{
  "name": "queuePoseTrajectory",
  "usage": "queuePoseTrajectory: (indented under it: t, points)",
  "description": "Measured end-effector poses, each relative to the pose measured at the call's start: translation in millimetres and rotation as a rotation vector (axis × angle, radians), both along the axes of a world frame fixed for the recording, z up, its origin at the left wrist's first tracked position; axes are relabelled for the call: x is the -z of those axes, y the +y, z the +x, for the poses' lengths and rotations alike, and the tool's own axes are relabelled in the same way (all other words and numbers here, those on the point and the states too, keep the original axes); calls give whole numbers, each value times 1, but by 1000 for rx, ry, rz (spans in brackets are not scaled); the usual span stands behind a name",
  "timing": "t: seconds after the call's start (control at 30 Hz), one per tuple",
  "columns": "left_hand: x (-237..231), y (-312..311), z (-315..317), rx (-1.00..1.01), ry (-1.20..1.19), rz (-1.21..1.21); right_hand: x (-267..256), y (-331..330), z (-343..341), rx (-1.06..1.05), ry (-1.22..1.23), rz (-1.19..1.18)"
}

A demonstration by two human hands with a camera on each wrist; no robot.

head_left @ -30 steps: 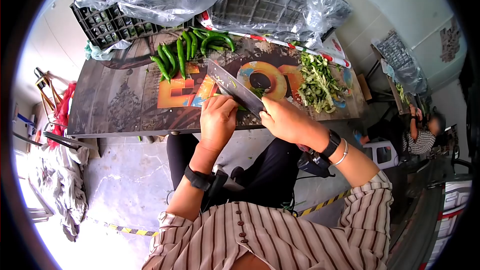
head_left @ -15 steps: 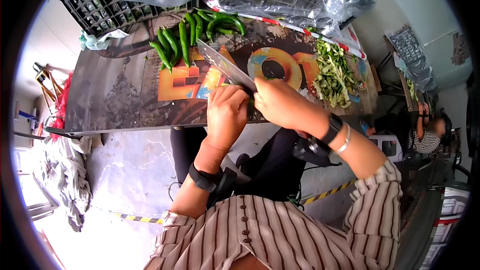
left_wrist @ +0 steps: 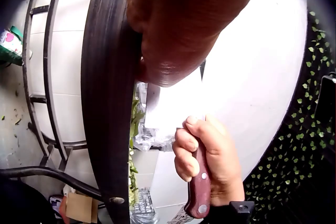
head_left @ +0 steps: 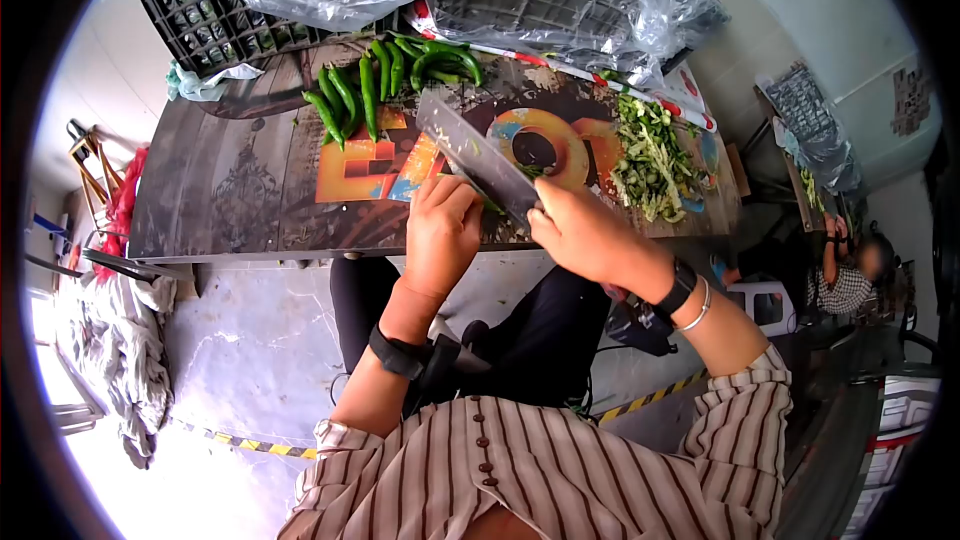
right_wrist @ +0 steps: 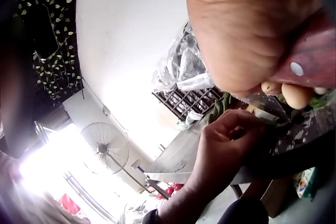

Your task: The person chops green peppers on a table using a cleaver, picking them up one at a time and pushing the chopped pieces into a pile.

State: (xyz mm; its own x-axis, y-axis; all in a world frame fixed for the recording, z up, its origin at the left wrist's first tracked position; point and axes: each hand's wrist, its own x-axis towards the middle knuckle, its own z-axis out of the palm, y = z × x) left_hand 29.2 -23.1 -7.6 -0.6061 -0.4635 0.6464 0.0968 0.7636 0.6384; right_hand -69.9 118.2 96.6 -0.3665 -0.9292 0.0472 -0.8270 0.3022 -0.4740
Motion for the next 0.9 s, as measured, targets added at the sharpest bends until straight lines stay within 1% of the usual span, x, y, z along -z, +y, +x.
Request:
queuePoseTrajectory:
  t: [0.03,0.1,0.27,0.33,0.47,0.5,0.57,0.63,0.7,0.77,0.83,0.9]
  points:
    - [0,1,0,-2,-2,2,1,2,1,0,-1,2]
    - [0,1,0,-7,-11,11,2,4,3,32,-76,146]
    - [-4,1,1,-8,-28,24,4,6,9,18,-49,168]
    - [-5,0,1,-14,-51,31,2,2,10,11,12,156]
    - [-3,1,-2,-12,-60,52,0,-15,1,-9,-44,166]
    - [-2,1,-2,0,-56,41,6,-22,1,3,-40,155]
    - [0,-1,-1,1,-58,34,26,-35,-5,-70,44,12]
    - [-1,-4,1,-2,-61,21,28,-41,-9,-70,38,1]
    - [0,-6,3,60,6,41,29,-43,-9,-64,32,-11]
    - [0,-4,5,47,16,47,26,-37,-14,55,-20,-49]
    - [-1,-6,8,37,-6,25,26,-31,-20,47,-8,-87]
    - [0,-7,9,42,10,11,22,-24,-21,82,-30,-46]
